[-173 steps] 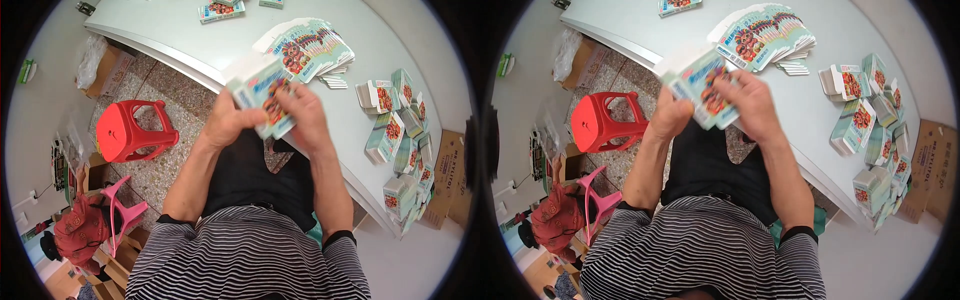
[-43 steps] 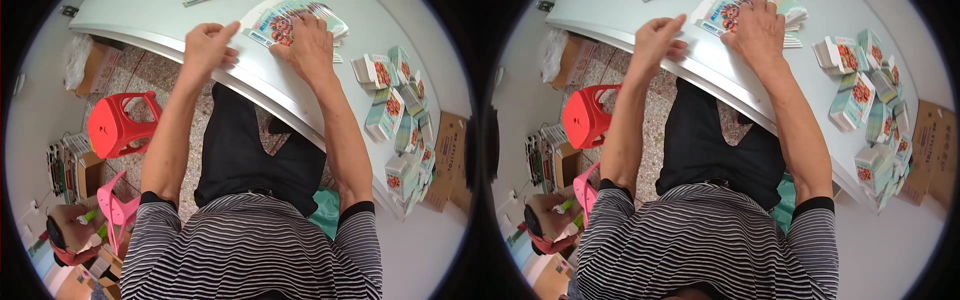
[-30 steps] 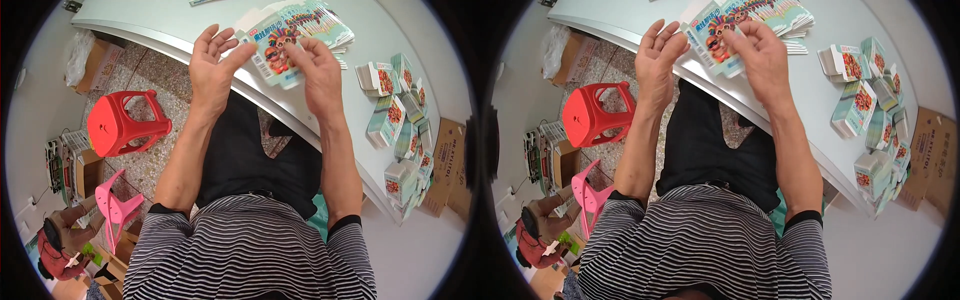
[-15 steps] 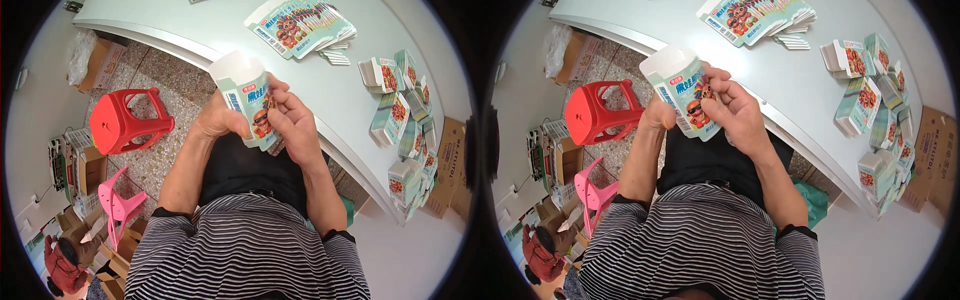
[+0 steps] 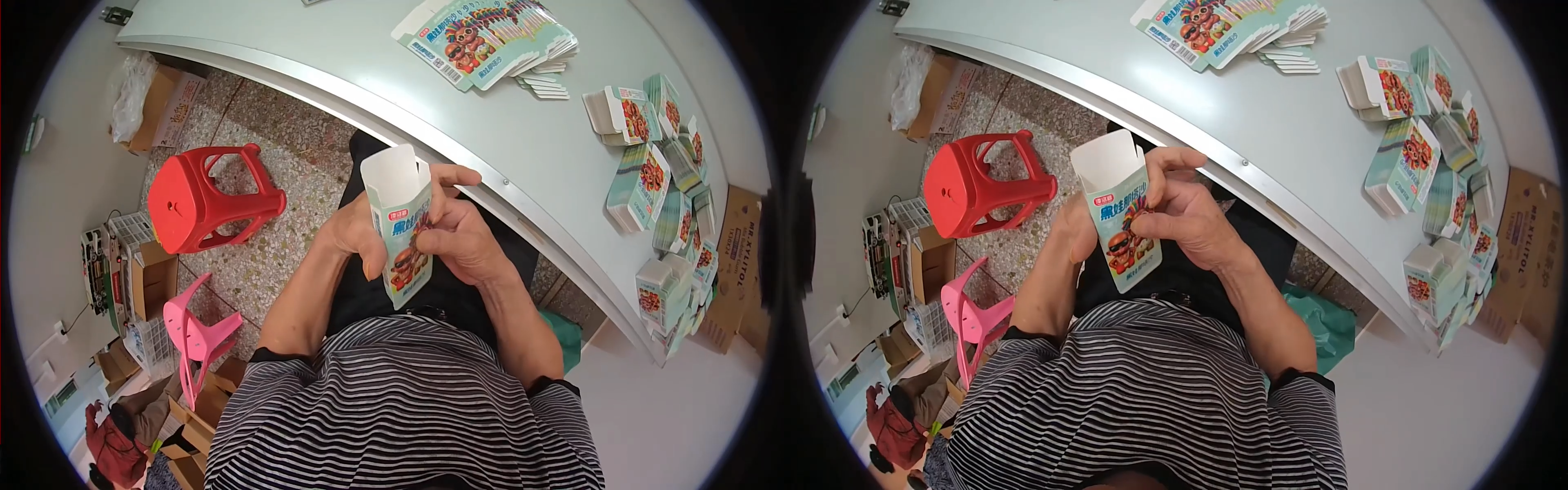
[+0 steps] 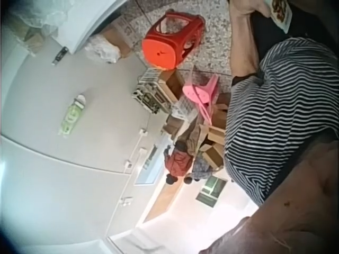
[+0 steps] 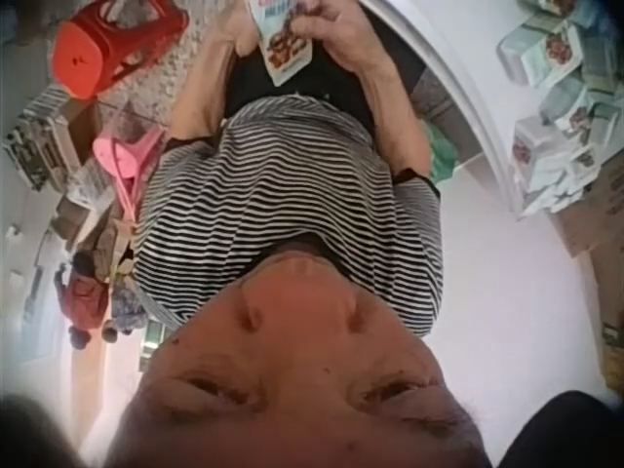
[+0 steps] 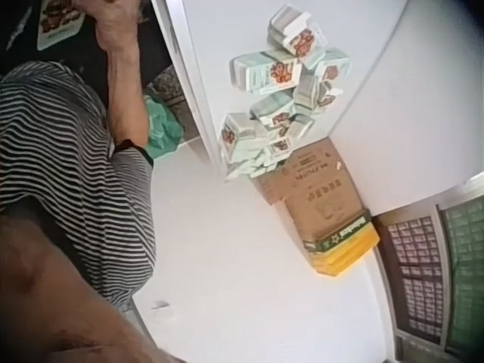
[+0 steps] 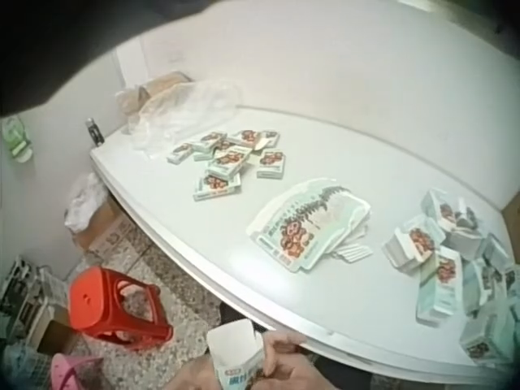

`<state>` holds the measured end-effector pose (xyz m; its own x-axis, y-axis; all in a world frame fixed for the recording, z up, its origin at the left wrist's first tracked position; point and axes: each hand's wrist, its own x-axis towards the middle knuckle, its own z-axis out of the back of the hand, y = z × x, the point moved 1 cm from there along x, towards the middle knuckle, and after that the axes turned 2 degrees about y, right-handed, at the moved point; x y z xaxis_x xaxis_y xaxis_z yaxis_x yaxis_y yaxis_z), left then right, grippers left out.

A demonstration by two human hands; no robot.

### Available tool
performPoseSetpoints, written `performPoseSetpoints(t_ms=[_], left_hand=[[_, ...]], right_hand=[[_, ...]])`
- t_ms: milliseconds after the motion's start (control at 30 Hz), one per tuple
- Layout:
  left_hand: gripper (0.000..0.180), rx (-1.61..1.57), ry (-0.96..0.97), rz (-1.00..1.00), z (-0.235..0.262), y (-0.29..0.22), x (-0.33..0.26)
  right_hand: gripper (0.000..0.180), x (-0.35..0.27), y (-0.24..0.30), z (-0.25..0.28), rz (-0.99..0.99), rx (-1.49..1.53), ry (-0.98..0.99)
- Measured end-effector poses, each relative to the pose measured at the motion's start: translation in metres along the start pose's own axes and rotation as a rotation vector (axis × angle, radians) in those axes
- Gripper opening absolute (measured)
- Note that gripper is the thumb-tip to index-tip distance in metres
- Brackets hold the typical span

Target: Packaging small white bottles and product packets into boxes in a workshop environment.

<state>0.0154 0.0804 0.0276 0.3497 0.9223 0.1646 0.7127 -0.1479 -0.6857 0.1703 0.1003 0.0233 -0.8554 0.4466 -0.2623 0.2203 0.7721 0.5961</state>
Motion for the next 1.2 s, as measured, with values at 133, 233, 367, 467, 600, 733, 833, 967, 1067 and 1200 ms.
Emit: performPoseSetpoints(t_ms=[133,233,367,467,600,733,833,967,1067,1200], left_hand=[[0.11,0.033,-0.223,0.244,-0.007,-0.008,-0.016],[0.075,0.449,-0.478,-0.171,0.003,-0.012,-0.032],[0.049,0.474,-0.682,0.014,-0.011,-0.013,-0.042],[0.055,0.475,-0.819,0.049,-0.009,0.0,-0.052],[0.057,0.491,-0.914,-0.12,-0.011,0.019,-0.057],[0.053,0.528,-0.916,-0.15,-0.008,0.025,-0.064],[0.047,0.633,-0.887,-0.149,-0.008,0.032,-0.076],[0.034,0.703,-0.925,-0.129,-0.009,0.045,-0.088],[0.031,0.721,-0.82,0.047,-0.004,0.047,-0.108],[0.019,0.962,-0.668,0.085,-0.008,0.033,-0.112]], right_hand=[[0.039,-0.002,-0.007,-0.004,0.063,0.03,-0.042],[0.026,-0.002,-0.012,0.0,0.094,-0.045,-0.131],[0.025,-0.002,-0.023,0.004,0.159,-0.194,-0.236],[0.025,0.0,-0.029,0.002,0.171,-0.319,-0.3],[0.031,0.0,-0.041,0.005,0.174,-0.424,-0.374],[0.059,-0.003,-0.044,0.004,0.503,-0.588,-0.425],[0.05,-0.005,-0.046,0.013,0.467,-0.707,-0.31],[0.037,-0.008,-0.056,0.025,0.487,-0.754,-0.298],[0.023,-0.016,-0.067,0.032,0.361,-0.472,-0.231],[0.016,-0.029,-0.072,0.04,0.225,-0.468,-0.11]])
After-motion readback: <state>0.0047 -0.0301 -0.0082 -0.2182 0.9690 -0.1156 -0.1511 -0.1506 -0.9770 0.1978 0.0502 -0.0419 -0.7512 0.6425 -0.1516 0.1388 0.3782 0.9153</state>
